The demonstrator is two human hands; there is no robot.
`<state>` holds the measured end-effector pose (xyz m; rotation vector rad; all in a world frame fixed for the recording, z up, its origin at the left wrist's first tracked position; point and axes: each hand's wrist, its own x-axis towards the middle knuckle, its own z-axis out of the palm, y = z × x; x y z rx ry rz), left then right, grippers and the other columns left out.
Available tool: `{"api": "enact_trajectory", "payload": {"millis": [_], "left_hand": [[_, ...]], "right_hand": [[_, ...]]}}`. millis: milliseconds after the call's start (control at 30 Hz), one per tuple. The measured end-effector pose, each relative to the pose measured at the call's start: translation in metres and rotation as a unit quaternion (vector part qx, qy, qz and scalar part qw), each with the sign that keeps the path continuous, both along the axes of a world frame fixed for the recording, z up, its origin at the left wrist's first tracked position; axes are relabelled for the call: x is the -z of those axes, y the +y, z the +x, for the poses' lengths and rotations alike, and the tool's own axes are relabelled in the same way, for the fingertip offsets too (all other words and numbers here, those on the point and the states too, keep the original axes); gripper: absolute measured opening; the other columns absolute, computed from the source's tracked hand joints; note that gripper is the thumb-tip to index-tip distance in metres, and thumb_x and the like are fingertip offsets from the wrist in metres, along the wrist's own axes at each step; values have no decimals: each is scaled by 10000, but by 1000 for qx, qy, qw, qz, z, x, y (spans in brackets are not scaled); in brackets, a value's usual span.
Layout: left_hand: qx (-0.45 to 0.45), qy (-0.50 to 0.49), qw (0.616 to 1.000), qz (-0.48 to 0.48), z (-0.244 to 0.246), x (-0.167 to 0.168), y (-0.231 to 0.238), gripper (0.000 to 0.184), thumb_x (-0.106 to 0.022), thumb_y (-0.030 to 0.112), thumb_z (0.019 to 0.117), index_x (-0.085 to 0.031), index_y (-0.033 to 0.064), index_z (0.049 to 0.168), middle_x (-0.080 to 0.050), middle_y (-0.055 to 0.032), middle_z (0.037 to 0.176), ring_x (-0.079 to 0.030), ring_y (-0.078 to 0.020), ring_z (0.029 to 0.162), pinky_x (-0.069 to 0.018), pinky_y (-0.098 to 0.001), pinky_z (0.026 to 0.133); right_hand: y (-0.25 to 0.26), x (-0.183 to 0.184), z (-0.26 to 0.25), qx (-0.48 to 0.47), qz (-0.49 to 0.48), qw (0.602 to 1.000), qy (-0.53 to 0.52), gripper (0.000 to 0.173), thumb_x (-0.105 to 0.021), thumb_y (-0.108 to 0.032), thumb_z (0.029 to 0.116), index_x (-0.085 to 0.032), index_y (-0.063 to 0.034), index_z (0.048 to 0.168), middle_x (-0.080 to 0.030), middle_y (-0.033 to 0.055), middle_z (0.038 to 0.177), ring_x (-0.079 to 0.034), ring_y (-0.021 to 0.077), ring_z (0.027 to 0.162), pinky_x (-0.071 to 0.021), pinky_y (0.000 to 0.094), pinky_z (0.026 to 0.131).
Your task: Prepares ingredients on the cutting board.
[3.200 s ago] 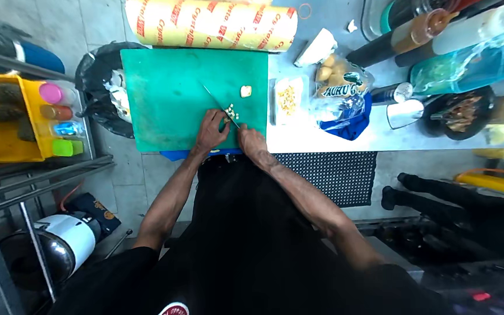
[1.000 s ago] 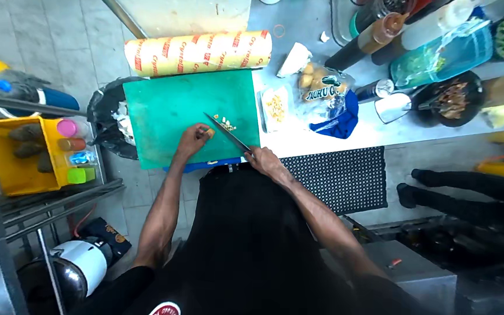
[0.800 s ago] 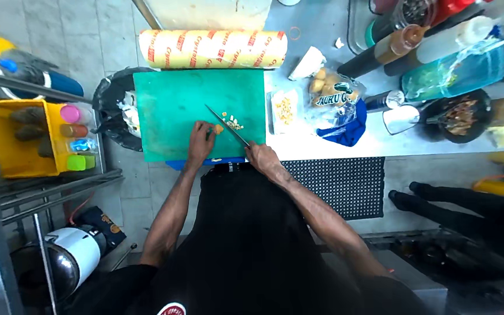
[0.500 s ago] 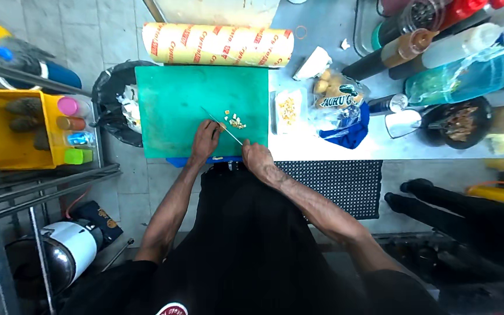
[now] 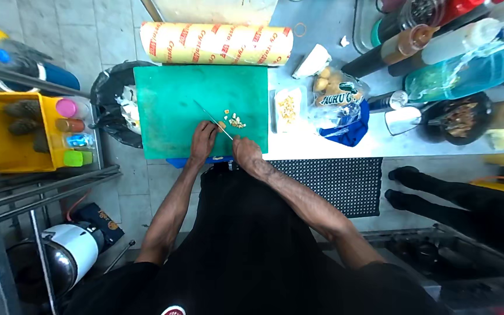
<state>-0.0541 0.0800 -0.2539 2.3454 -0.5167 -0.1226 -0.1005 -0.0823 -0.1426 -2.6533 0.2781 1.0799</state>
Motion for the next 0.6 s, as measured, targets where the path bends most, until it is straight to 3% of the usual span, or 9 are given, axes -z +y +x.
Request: {"api": "enact_trajectory", "payload": {"millis": [167, 367, 500, 600], "left_hand": [[-8, -7, 1000, -8, -5, 2, 0, 195, -579, 153, 1045, -730, 37, 1090, -693, -147, 1175, -663, -251, 1150, -526, -370, 1037], [24, 24, 999, 10, 3, -8, 8, 189, -577, 132, 1040, -677, 13, 1148, -680, -162, 1175, -680, -259, 1100, -554, -392, 996], [141, 6, 989, 35, 25, -9, 20, 298, -565, 88, 1031, -628, 42, 1319, -596, -186, 1356, -542, -361, 1303, -436, -462, 1127], [274, -7, 961, 34, 47, -9, 26, 377, -508, 74, 1047, -583, 53, 1416, -536, -163, 1479, -484, -370, 1376, -387, -474, 1177]], "right_hand": [[10, 52, 6, 10, 22, 998, -59, 290, -417, -272, 1095, -583, -61, 1205, -697, 199, 975, -723, 396, 918, -590, 538, 713], [-3, 35, 21, 17, 74, 995, -67, 362, -415, -352, 1096, -625, -77, 1200, -700, 200, 1004, -715, 401, 947, -587, 566, 741], [-31, 21, 7, 74, 118, 985, -97, 399, -427, -416, 1086, -661, -100, 1155, -702, 163, 914, -715, 363, 861, -579, 562, 703], [-48, 20, 0, 99, 124, 982, -101, 407, -441, -416, 1079, -671, -92, 1164, -703, 159, 911, -714, 354, 849, -580, 560, 714]]}}
